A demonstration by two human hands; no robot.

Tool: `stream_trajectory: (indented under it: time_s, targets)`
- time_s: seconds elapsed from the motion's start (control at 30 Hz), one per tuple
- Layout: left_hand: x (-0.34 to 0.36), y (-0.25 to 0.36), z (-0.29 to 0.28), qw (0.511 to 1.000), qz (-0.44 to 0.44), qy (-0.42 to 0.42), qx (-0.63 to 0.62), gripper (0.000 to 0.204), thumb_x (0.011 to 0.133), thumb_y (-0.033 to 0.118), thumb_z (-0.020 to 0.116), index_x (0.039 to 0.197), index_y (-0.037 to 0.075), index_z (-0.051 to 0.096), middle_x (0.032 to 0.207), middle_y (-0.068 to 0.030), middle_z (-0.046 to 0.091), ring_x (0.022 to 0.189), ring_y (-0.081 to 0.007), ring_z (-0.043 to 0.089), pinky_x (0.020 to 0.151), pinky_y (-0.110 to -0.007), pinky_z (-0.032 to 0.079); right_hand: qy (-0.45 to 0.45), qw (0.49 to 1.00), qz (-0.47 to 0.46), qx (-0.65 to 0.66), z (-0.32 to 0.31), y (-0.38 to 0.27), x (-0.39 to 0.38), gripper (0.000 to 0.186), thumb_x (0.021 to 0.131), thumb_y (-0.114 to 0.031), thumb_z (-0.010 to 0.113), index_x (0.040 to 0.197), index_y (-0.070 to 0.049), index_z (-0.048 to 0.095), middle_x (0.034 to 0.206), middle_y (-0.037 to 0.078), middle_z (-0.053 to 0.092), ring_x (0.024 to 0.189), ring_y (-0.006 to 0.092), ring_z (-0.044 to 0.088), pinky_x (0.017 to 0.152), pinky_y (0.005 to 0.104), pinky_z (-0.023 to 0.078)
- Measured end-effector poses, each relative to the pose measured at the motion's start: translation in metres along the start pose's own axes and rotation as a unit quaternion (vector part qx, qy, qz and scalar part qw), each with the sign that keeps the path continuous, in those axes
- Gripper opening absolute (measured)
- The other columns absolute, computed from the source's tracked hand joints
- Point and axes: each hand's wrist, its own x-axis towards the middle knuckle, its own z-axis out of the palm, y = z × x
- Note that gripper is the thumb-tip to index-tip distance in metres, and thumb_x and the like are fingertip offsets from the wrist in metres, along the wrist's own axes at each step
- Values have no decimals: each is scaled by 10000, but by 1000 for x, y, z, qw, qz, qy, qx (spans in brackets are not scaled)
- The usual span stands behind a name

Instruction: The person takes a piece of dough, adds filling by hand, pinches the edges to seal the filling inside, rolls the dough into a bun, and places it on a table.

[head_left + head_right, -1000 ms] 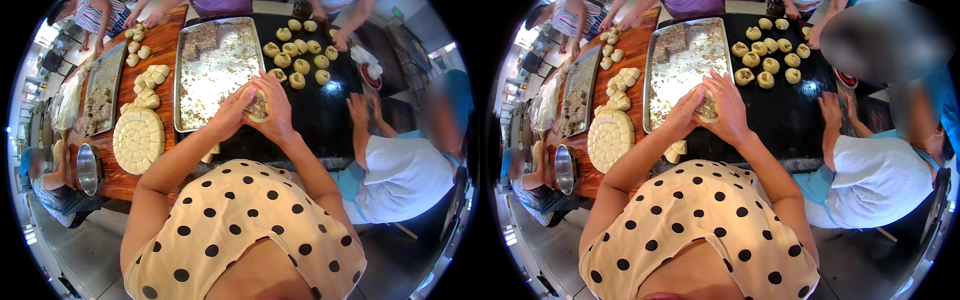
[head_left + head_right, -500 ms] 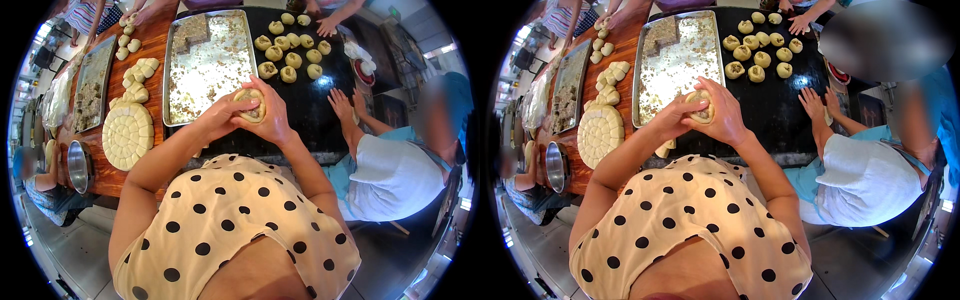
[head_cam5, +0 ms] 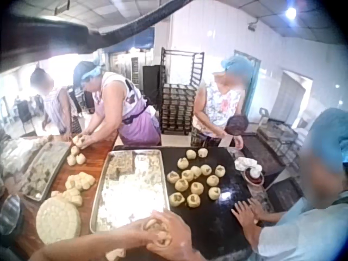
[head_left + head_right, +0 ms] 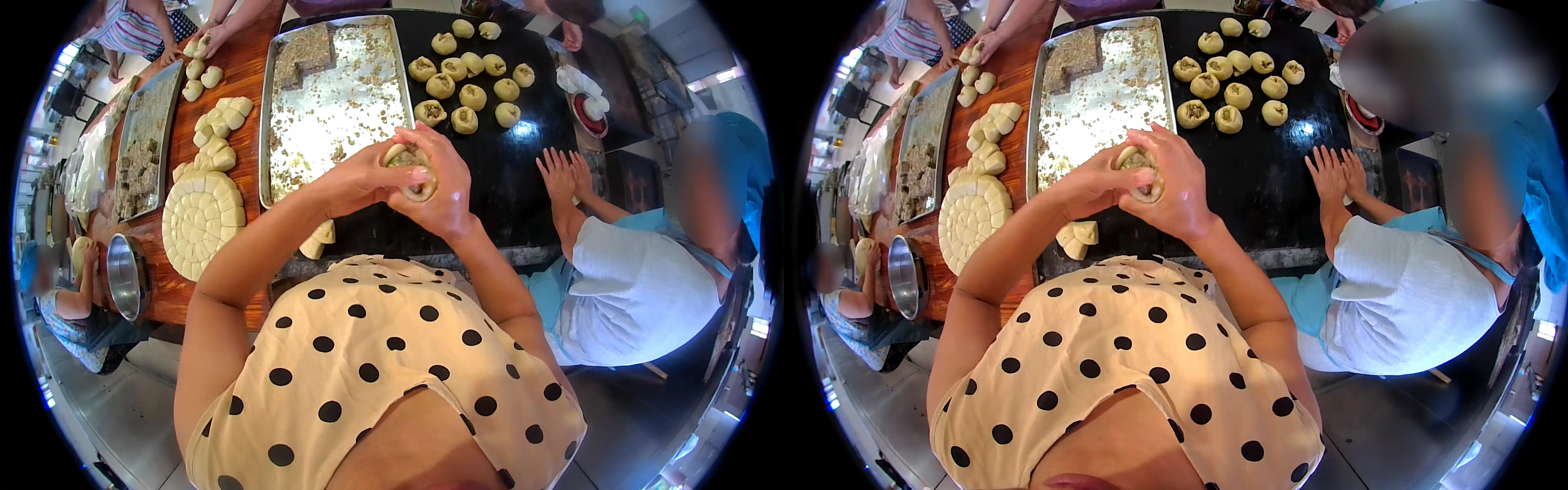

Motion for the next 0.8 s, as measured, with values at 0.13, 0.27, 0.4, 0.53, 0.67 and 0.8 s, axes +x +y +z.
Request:
stream_trajectory:
  time_s: [0.13, 0.27, 0.4, 0.53, 0.67, 0.8]
  targets:
    - [-1, 1, 7, 1000, 11, 23, -6, 537, 897, 221, 703, 1329, 35, 446, 1196, -64, 573, 1106, -140, 578, 925, -306, 487, 30, 999, -24, 16, 7, 5, 1, 590, 606, -106, 788, 1162, -38, 604, 1107, 119, 658, 1117, 379, 602, 979, 439, 487]
    - [0, 1, 6, 997, 33, 33, -59, 450, 940, 236, 650, 1308, 35, 486, 1190, -50, 593, 1107, -130, 580, 935, -302, 479, 65, 998, -12, 10, 10, 0, 2, 588, 625, -96, 794, 1177, -33, 599, 1084, 110, 665, 1079, 368, 620, 986, 440, 485]
    - [7, -14, 7, 992, 67, 75, -73, 415, 983, 258, 586, 1324, 39, 498, 1201, -43, 600, 1126, -132, 579, 970, -305, 465, 92, 995, 5, 28, 18, 3, -3, 624, 651, -92, 793, 1229, -23, 567, 1053, 102, 667, 1056, 363, 625, 987, 447, 484]
    - [4, -3, 7, 995, 56, 57, -55, 388, 966, 240, 616, 1290, 46, 527, 1182, -33, 596, 1103, -132, 583, 954, -291, 473, 103, 993, -47, -15, 16, 7, 1, 690, 659, -96, 800, 1287, -14, 524, 1083, 118, 652, 1037, 366, 623, 998, 439, 471]
    - [15, -11, 6, 984, 110, 90, -112, 577, 879, 279, 716, 1337, 43, 457, 1223, -84, 584, 1142, -170, 586, 988, -342, 481, 59, 997, -1, -55, 15, 5, 8, 815, 675, -148, 832, 1376, -15, 436, 1243, 172, 573, 1135, 384, 566, 1026, 427, 444]
    - [6, 15, -14, 1000, -25, 9, 3, 589, 874, 274, 726, 1344, 65, 439, 1248, -87, 567, 1126, -188, 605, 964, -334, 512, -98, 969, 155, 164, -15, 1, 11, 943, 666, -204, 864, 1440, -26, 355, 1359, 198, 494, 1249, 390, 489, 1087, 427, 385]
